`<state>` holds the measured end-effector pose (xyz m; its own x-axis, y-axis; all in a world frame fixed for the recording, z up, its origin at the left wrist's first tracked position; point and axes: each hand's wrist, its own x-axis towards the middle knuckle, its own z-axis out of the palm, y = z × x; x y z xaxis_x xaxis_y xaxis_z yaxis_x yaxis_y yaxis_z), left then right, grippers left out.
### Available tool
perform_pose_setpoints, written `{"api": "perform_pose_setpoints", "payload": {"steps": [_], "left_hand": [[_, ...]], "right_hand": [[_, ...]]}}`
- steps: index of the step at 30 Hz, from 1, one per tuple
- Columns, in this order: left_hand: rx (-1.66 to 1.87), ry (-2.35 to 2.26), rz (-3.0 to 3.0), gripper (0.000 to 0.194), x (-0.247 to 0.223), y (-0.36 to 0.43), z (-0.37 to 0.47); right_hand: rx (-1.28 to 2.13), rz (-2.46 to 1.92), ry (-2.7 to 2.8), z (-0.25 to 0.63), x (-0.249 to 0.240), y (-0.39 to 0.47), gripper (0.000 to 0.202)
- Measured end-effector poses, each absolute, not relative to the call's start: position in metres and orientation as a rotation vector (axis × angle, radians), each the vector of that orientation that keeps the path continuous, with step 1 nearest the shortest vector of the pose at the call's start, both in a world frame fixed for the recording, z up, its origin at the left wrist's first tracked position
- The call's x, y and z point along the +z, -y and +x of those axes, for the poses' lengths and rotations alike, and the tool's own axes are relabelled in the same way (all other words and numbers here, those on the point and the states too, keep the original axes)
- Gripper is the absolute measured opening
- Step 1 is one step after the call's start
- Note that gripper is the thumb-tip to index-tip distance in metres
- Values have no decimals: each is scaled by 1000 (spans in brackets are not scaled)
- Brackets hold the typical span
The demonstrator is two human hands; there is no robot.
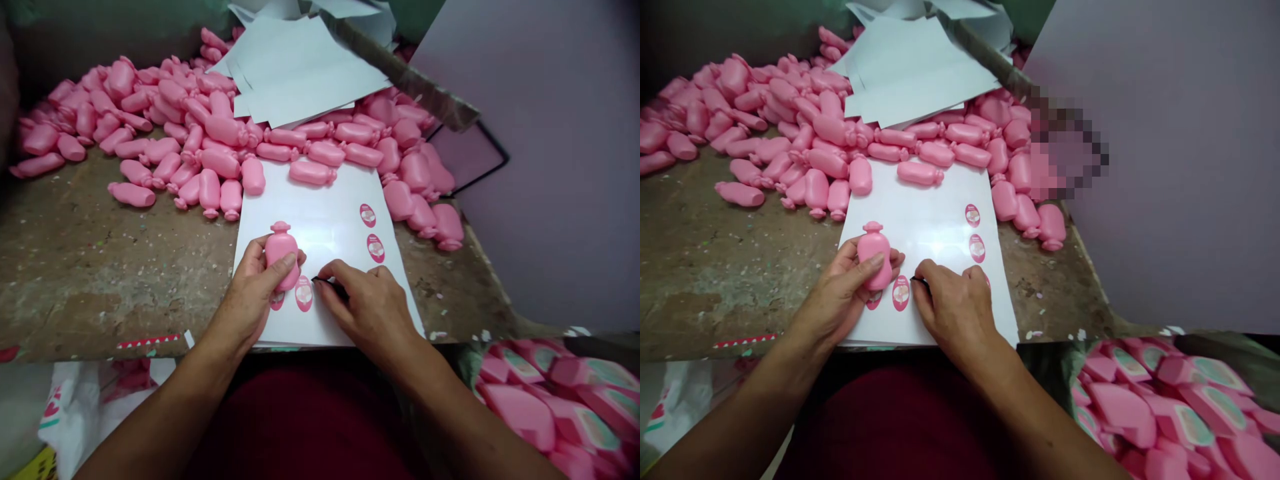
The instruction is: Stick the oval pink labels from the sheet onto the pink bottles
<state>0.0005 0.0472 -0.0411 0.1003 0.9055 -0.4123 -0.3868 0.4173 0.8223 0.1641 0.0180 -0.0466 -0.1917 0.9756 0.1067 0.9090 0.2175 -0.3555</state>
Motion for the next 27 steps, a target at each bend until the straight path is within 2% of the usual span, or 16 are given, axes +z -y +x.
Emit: {"api": "perform_pose_setpoints", "payload": {"steps": [4,10,16,21,24,27], "left_hand": [[1039,-1081,567,41,-39,-49,3],[1077,-1068,478,49,-38,-50,4],[1097,-1042,442,41,-40,-51,2],[1090,-1054,471,40,-40,-49,3],[1101,-1043,483,42,-42,-49,3],[1118,-1049,488,44,-43,-50,3]], "right_hand": [[333,-1802,2176,163,-46,-21,18],[593,-1823,2099,168,-42,-24,16],[332,-1833,2188,166,-45,-20,15],[330,-1849,2196,161,-46,-24,20],[507,-1900,2067,162,-43,-29,24],[914,-1777,1790,169,-35,-30,28]]}}
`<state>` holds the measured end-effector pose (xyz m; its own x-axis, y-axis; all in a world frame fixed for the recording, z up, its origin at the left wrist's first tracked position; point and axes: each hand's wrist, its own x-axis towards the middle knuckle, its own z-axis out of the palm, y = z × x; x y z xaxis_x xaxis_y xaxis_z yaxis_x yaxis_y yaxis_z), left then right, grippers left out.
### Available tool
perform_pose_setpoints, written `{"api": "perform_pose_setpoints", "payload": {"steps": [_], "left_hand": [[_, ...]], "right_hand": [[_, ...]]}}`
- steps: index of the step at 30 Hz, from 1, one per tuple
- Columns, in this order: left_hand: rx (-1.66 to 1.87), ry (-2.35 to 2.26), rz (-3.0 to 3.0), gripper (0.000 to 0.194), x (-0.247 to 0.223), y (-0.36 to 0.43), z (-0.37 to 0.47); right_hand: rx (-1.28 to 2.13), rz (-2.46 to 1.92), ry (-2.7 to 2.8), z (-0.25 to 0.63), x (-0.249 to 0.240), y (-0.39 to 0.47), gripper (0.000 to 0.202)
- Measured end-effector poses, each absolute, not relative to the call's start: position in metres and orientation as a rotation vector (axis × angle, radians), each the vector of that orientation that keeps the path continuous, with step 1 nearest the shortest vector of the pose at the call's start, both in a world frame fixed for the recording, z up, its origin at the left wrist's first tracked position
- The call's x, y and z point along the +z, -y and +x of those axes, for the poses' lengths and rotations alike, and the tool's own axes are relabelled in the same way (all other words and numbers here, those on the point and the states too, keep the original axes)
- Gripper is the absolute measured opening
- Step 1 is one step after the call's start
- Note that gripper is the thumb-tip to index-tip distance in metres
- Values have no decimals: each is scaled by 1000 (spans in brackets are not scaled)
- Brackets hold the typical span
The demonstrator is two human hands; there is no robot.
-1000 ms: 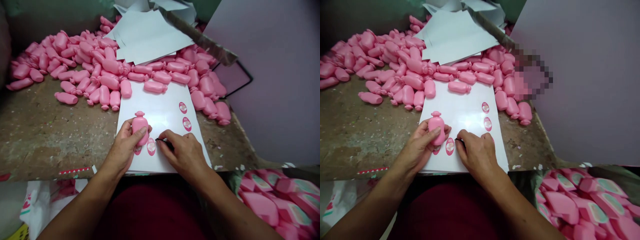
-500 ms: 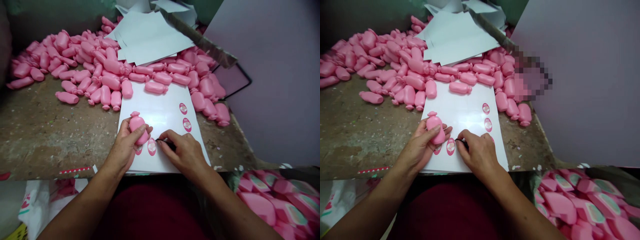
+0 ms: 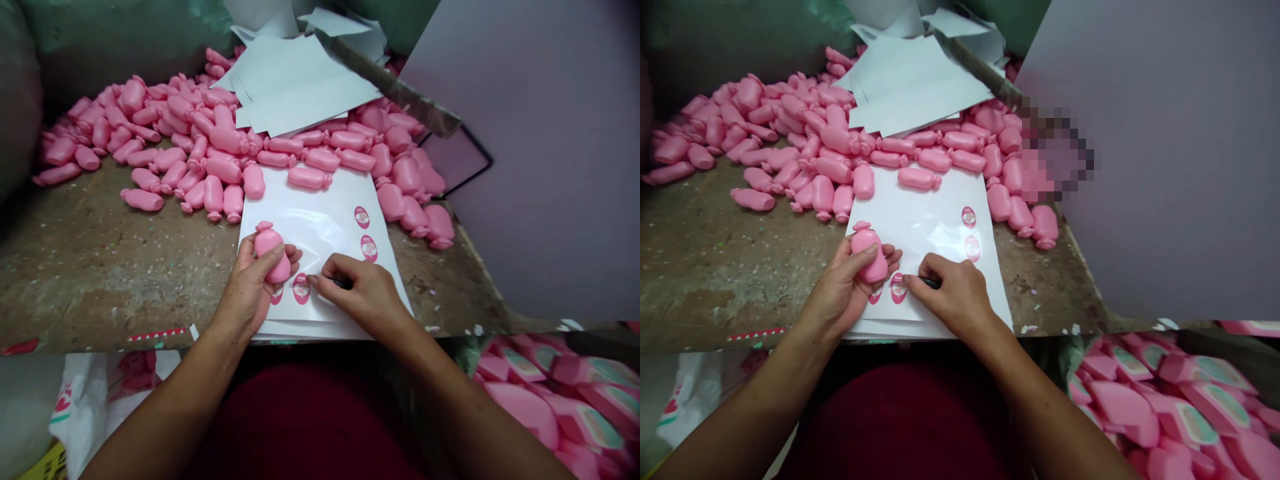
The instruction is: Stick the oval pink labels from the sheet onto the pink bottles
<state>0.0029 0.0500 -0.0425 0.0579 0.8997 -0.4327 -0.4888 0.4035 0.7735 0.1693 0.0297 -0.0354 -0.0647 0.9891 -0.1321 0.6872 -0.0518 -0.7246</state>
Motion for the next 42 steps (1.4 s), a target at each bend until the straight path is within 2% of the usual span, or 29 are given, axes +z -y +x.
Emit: {"api": "perform_pose_setpoints", "payload": {"steps": [2,5,9,14,19,38,42], "left_hand": [[1120,-1063,501,47,-41,-50,3],[1078,-1071,571,50,-35,-43,3],[945,-959,589,45,-21,-25,3],[773,-807,531,64,-11,-10,1],[757,-793,542,70,-12,-8,2],[761,-814,568,69,-9,-7,5],[776,-810,574,64,-10,-7,6]], "right_hand": [[1138,-1627,1591,174,-28,-28,30],[1273,-1500,1444,178,-15,-25,30],[1263,-1446,1453,174,-4,-19,27],[1257,-1430,1499,172,-3,-12,18],[1270,-1411,1507,174,-4,-10,20],[1313,-1353,1497,174,-5,-11,21],[1289,-1360,1514,174,-7,-11,21]]}}
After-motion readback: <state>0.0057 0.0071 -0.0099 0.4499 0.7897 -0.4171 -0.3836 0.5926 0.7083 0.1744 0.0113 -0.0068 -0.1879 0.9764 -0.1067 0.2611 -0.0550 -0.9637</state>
